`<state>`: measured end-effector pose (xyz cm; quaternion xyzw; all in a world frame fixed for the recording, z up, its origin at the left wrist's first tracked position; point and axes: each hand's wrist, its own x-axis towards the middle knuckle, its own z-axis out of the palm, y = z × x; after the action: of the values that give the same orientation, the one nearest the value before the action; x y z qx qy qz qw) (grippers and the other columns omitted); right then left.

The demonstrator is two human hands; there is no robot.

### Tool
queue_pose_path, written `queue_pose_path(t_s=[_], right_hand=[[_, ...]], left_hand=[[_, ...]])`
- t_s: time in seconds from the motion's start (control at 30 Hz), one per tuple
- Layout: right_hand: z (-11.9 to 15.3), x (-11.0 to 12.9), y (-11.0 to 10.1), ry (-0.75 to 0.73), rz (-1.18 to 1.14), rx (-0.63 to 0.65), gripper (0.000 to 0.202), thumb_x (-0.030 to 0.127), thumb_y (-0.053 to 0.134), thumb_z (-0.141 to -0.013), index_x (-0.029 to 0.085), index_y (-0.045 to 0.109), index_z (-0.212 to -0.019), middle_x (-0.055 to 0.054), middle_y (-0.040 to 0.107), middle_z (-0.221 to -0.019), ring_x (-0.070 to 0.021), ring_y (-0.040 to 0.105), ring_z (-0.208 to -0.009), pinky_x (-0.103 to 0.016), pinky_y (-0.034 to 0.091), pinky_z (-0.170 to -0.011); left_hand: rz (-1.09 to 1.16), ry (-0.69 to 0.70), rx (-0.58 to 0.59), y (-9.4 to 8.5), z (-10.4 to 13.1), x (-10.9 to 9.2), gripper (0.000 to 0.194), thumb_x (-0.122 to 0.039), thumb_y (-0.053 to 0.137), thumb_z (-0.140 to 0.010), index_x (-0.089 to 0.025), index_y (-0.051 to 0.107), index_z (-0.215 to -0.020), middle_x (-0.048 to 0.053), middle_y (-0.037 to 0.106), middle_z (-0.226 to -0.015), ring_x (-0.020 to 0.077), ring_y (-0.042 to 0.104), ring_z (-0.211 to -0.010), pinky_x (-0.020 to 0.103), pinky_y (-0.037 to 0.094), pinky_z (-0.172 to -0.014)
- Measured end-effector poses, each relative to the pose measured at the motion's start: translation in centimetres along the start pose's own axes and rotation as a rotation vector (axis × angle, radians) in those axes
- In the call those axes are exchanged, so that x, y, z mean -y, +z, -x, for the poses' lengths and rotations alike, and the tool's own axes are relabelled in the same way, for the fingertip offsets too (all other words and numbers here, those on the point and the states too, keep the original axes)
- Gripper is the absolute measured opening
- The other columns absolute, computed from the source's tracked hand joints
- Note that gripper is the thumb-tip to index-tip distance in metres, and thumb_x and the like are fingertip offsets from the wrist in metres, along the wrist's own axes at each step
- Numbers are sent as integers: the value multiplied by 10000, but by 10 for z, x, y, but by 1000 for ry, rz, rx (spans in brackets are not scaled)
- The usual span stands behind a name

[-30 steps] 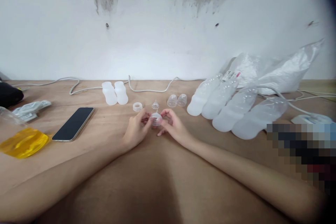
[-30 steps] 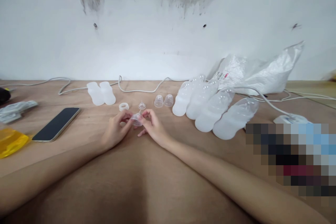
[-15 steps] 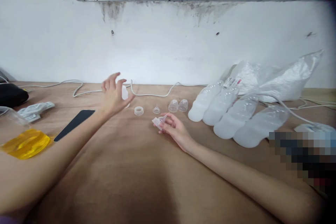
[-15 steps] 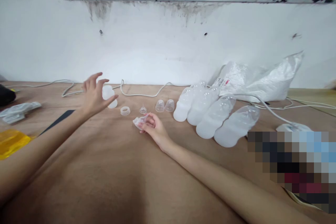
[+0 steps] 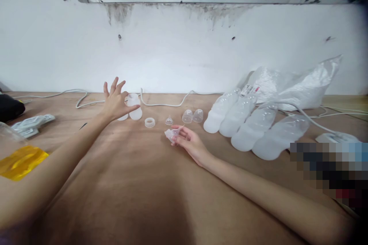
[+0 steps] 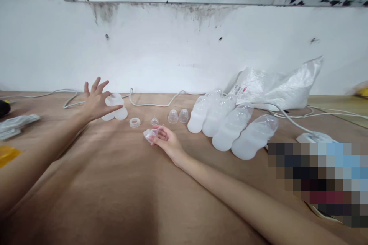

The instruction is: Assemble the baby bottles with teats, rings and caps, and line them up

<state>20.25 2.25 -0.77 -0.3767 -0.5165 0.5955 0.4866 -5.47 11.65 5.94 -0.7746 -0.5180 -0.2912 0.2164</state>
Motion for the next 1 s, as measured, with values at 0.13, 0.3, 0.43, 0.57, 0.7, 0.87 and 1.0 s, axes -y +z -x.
queue_pose_path(t_s=[0.13, 0.3, 0.43, 0.57, 0.7, 0.87, 1.0], right_hand=[[0, 0, -1, -11, 28, -5, 384, 268, 700, -625, 197, 567, -978, -41, 630, -998, -168, 572, -965, -327, 431, -878], [2, 2, -5, -20, 33, -14, 371, 250, 716, -607, 203, 587, -951, -31, 643, -1010, -175, 561, -1005, -331, 400, -920], [9, 6, -15, 0, 48, -48, 375, 243, 727, -592, 213, 582, -937, -17, 650, -975, -172, 571, -978, -329, 398, -916], [14, 8, -22, -6, 65, -63, 388, 256, 721, -602, 214, 566, -955, -28, 641, -983, -170, 567, -960, -343, 390, -918], [15, 9, -22, -52, 50, -45, 373, 268, 707, -618, 213, 543, -948, -41, 607, -1027, -174, 562, -946, -361, 398, -900], [13, 10, -22, -119, 90, -85, 349, 275, 702, -620, 225, 551, -931, -27, 576, -1040, -163, 544, -938, -329, 417, -856], [12, 10, -23, -131, 122, -100, 347, 270, 701, -620, 235, 575, -941, -18, 568, -1042, -146, 531, -896, -299, 437, -802]], left_hand=[[239, 16, 1, -28, 9, -40, 421, -374, 562, -664, -166, 477, -1020, 94, 523, -1155, 292, 424, -1137, 466, 272, -974], [539, 55, 156, -36, 42, -87, 297, -322, 518, -694, -151, 441, -924, 38, 575, -827, 179, 567, -748, 289, 449, -665], [640, 121, 175, -20, 66, -100, 310, -303, 525, -726, -164, 428, -985, 35, 567, -873, 165, 561, -764, 277, 444, -682], [661, 127, 171, -7, 75, -99, 371, -317, 551, -734, -167, 419, -1047, 59, 570, -946, 189, 567, -838, 300, 448, -732], [645, 127, 174, 4, 79, -94, 459, -354, 565, -740, -190, 378, -1127, 73, 558, -1042, 213, 559, -927, 325, 447, -780], [613, 129, 201, 12, 80, -87, 555, -276, 544, -712, -186, 293, -1199, 100, 496, -1088, 245, 535, -958, 364, 459, -766], [634, 226, 218, 12, 78, -86, 611, -239, 517, -703, -177, 249, -1248, 124, 422, -1144, 259, 488, -1011, 408, 439, -824]])
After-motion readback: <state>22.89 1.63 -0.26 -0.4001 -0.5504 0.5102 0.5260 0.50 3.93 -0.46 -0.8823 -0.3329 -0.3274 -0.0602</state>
